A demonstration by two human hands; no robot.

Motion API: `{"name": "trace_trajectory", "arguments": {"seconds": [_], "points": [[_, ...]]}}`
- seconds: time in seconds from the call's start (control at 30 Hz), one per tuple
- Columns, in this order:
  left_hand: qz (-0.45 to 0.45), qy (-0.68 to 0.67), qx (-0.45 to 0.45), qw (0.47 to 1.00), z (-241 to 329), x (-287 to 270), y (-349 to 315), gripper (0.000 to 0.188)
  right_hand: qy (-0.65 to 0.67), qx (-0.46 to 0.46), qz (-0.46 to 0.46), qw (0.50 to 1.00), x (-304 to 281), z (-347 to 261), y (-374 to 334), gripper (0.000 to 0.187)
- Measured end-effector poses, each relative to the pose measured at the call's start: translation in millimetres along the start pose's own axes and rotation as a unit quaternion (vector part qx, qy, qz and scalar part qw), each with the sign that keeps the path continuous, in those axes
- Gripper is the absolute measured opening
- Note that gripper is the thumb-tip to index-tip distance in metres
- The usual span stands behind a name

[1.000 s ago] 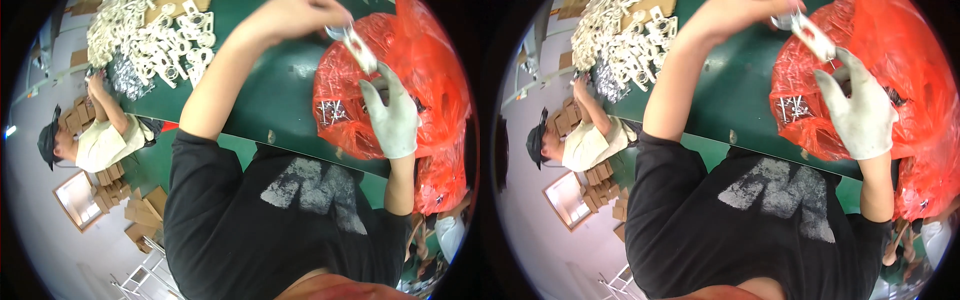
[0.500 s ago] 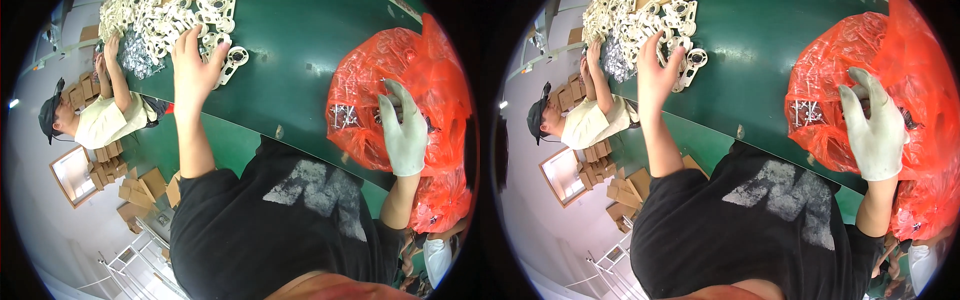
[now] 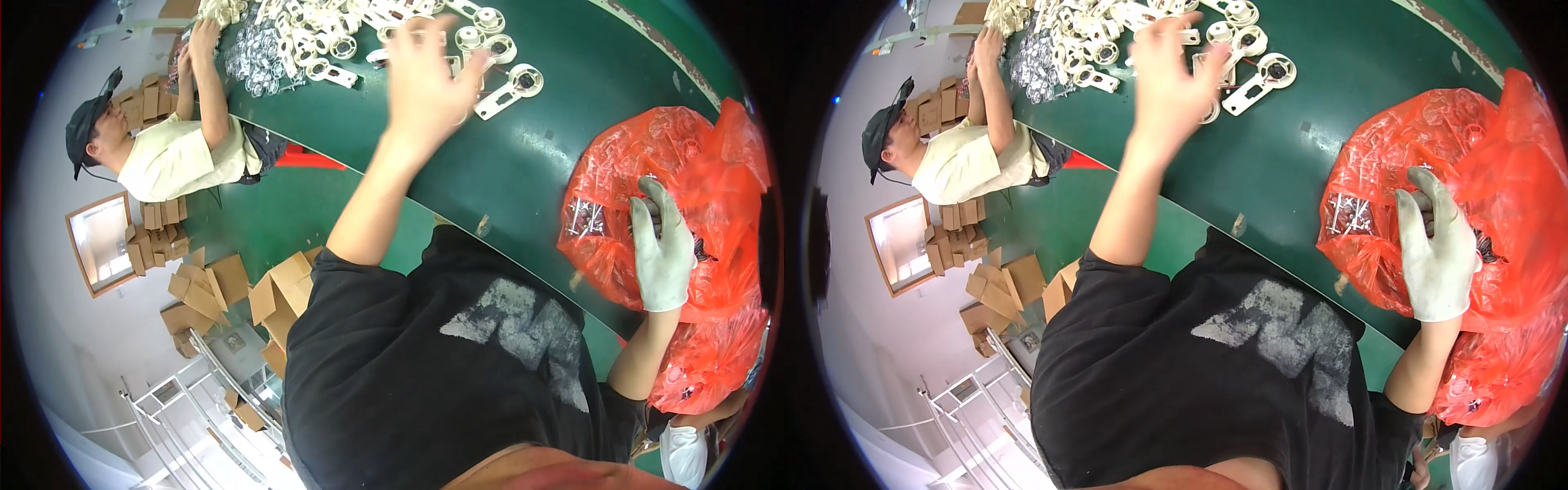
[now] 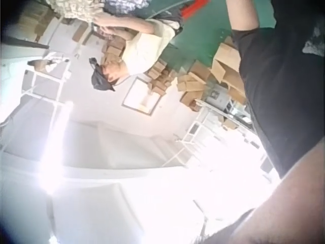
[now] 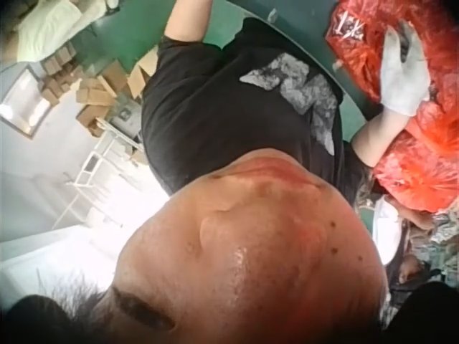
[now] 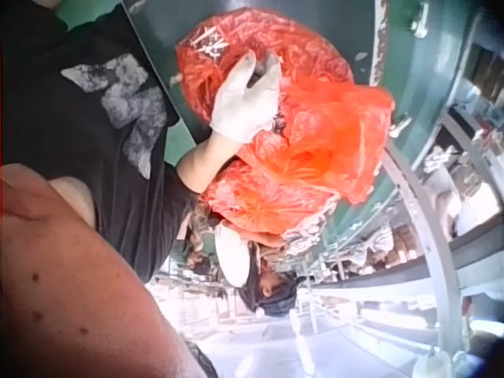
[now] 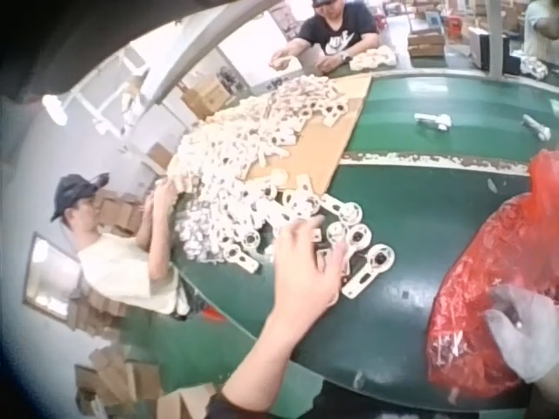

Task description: The person assembles small hardware components by hand, combining plastic housings and metal rings from red plastic bags and cardboard boxes.

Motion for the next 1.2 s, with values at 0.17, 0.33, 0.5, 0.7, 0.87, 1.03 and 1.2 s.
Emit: {"name": "trace_trajectory", "arguments": {"seconds": [0.17, 0.33, 0.5, 0.7, 0.87, 1.03, 1.2], "points": [[0.053, 0.162, 0.012, 0.985, -89, -11, 61, 0.059, 0.006, -0.014, -0.012, 1.000, 1, -6, -1, 0.029], [-0.070, 0.111, -0.074, 0.989, -51, 10, 57, 0.062, -0.020, -0.024, -0.023, 0.999, 0, -11, -2, 0.029], [-0.049, 0.004, 0.022, 0.999, 1, 34, 38, 0.055, -0.024, -0.041, -0.009, 0.999, -2, -14, -1, 0.027], [-0.019, 0.000, 0.161, 0.987, 45, 20, 27, 0.033, -0.014, -0.041, -0.003, 0.999, -2, -10, -1, 0.028], [-0.128, -0.080, 0.221, 0.964, 92, 28, 18, 0.030, -0.035, -0.031, 0.002, 0.999, -6, -16, 2, 0.027], [-0.228, 0.142, 0.218, 0.938, 94, 72, 96, 0.045, -0.031, -0.049, 0.007, 0.998, -7, -7, -3, 0.025], [-0.257, 0.078, 0.139, 0.953, 50, 117, 115, 0.042, -0.036, -0.059, 0.009, 0.998, -8, -15, -2, 0.025]]}}
Point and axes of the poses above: each hand's wrist, its own y-axis towards the middle knuckle, its own x-axis out of the palm, z = x × y, the point moved 4 cm from there along y, towards the middle knuckle, and after that the axes turned 8 degrees about z, right-handed, at the moved point
